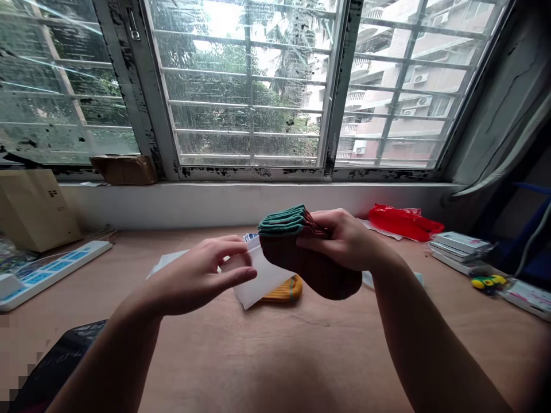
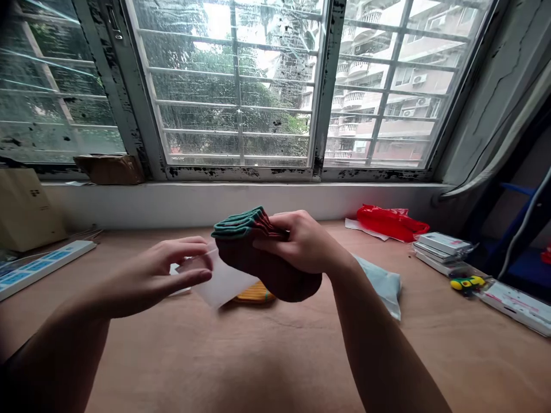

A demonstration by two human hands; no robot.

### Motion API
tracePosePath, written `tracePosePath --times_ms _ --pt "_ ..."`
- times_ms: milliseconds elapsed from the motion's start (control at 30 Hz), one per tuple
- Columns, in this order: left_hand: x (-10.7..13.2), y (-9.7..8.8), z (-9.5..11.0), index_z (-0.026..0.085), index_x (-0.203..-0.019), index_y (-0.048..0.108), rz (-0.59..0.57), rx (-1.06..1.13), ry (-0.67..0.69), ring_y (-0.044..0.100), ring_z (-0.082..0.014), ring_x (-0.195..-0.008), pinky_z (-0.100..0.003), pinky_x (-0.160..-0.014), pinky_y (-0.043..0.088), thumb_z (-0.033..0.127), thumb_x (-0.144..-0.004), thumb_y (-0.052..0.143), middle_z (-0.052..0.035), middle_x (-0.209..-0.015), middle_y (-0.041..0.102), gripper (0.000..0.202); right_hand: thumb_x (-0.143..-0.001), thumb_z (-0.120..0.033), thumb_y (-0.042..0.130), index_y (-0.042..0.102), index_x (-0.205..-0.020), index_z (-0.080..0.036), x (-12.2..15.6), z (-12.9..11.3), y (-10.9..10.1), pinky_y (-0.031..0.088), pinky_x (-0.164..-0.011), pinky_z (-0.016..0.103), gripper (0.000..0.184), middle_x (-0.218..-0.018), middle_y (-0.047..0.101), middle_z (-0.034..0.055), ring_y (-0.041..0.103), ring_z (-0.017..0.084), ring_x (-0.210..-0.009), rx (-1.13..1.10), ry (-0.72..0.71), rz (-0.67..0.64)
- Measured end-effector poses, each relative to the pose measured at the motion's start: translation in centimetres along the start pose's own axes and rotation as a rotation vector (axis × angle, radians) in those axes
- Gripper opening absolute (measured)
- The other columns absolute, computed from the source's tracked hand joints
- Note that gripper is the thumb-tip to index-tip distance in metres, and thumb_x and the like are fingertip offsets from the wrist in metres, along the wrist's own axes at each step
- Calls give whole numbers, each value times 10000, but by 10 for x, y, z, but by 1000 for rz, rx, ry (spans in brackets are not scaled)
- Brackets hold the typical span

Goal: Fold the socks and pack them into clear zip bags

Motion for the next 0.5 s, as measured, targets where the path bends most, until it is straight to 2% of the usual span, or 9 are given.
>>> tracePosePath --times_ms 100,133,200,267,300,400,500 --pt "-1 -3 -1 193 -807 699 56 -69 -3 594 -164 -776 -228 -631 462 442 -927 521 -58 -1022 661 329 -849 -372 651 717 -892 -164 2 6 -4 514 -665 286 222 -826 693 16 637 208 -780 -148 46 18" --pt "-2 -3 1 193 -797 706 78 -69 9 603 -170 -815 -230 -642 470 437 -932 514 -68 -1095 648 339 -849 -403 652 712 -896 -171 3 9 -9 518 -636 288 245 -818 692 19 644 208 -762 -222 68 88" --pt "-4 -3 8 194 -753 717 110 -70 60 609 -200 -936 -240 -684 488 411 -930 520 -78 -1217 611 343 -850 -480 643 697 -921 -193 7 22 -27 517 -576 283 300 -822 699 23 654 205 -725 -348 112 316" --pt "-4 -2 16 197 -706 719 128 -76 129 601 -220 -1013 -242 -693 492 368 -922 531 -74 -1257 602 334 -849 -539 629 684 -959 -221 13 34 -44 527 -575 287 341 -869 714 27 670 211 -751 -386 129 539" --pt "-3 -1 20 198 -696 721 119 -76 161 609 -214 -994 -237 -676 486 344 -920 533 -71 -1238 620 326 -846 -553 627 678 -987 -233 15 38 -49 539 -600 294 353 -908 720 30 679 219 -792 -379 128 613" --pt "-2 17 31 194 -700 725 -43 -59 256 611 -144 -750 -224 -602 439 295 -927 530 -62 -1017 704 316 -842 -564 623 658 -1064 -254 16 49 -56 566 -695 320 383 -995 724 35 684 242 -930 -368 127 714" --pt "1 41 39 182 -714 719 -268 -22 332 527 -109 -606 -227 -573 393 304 -953 521 -38 -771 675 333 -842 -556 621 637 -1114 -252 14 56 -53 574 -747 334 409 -1021 721 40 673 250 -997 -412 152 742"
Point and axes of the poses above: each hand's wrist, its own x-axis away from the middle knuckle, its own y-axis out of the palm, z = x × y, the point moved 9 cm from there along -x, towards the middle knuckle
